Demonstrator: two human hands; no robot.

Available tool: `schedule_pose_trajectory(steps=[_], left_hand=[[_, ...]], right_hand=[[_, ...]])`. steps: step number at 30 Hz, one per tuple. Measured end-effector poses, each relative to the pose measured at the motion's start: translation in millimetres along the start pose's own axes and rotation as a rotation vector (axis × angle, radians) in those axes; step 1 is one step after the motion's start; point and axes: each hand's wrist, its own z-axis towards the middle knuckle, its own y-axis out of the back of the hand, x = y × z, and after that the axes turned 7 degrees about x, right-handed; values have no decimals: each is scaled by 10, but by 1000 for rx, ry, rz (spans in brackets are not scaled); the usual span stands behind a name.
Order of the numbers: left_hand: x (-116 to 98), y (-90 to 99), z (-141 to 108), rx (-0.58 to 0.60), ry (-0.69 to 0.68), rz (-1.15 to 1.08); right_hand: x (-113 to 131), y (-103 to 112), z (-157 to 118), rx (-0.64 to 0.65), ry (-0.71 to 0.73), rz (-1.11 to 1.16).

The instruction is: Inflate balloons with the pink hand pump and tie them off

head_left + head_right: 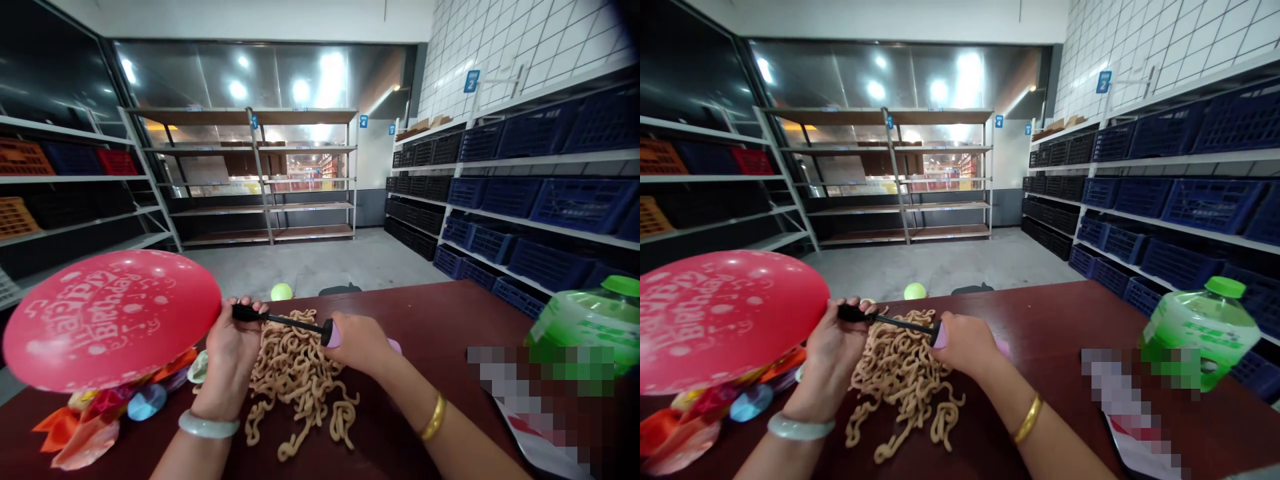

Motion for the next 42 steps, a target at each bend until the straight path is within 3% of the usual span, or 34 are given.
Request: schedule_pose_trajectory(steps=[5, 8, 17, 22, 28, 37, 42], left_hand=[[0, 58, 17, -3, -59, -13], [133, 28, -45, 19, -59, -32], [662, -262, -507, 48, 144, -29], [782, -333, -650, 77, 92, -14], [626, -303, -549, 73, 116, -2], [23, 28, -14, -60, -11, 4], [35, 105, 24, -38, -10, -25]], right_hand=[[-46, 7, -11, 19, 3, -30], [-45, -20, -14, 13, 6, -54], [115, -73, -42, -15, -3, -5], [160, -59, -75, -33, 18, 37], [139, -109, -51, -31, 21, 65], [0, -123, 25, 7, 6, -6], [-50, -127, 25, 3, 9, -52]])
